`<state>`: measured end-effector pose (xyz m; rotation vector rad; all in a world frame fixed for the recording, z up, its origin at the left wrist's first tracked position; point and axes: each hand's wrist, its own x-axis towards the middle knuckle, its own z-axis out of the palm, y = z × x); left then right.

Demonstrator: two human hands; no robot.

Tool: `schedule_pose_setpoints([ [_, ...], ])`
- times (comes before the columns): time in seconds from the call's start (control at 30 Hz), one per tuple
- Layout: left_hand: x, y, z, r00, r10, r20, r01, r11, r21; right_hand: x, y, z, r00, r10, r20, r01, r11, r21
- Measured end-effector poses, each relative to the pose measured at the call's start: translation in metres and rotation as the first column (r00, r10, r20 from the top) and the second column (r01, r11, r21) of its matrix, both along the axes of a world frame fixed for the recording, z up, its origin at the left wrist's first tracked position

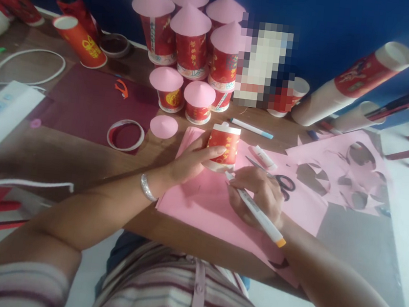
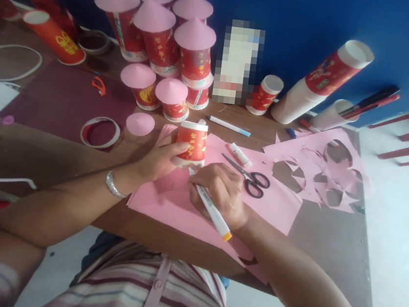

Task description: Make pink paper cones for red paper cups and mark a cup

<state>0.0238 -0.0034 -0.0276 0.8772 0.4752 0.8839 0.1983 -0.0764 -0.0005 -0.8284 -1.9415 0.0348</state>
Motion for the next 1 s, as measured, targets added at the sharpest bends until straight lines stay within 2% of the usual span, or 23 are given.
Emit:
schedule_pose_setpoints([
  [0.1,0.0005,0.0003,0.0026,1.0,0.0,0.013,0.001,1.0,-0.02,-0.0009,0.0013,-0.0014,1.0,0.022,-0.02,-0.022,0.999,0.026],
  [0.3,0.0014,0.0006,0.0041,1.0,0.026,-0.009,-0.026,0.999,-0.024,-0.0016,0.001,-0.0023,0.997,0.071,-0.03,-0.071,0.997,-0.002],
  [0.6,-0.0005,0.0015,0.0025,1.0,-0.012,-0.021,0.012,1.0,0.004,-0.002,0.0005,-0.0034,0.995,0.1,-0.029,-0.1,0.995,-0.016],
  [0.83,0.0006,0.0003,-0.0014,0.997,0.046,-0.063,-0.047,0.999,-0.016,-0.001,0.0018,-0.0029,0.999,0.042,0.002,-0.042,0.999,0.022],
  [1.0,0.0019,0.0013,-0.0024,0.994,0.076,-0.079,-0.073,0.997,0.034,-0.0019,-0.0014,-0.0023,0.999,-0.003,0.031,0.003,1.0,0.003],
])
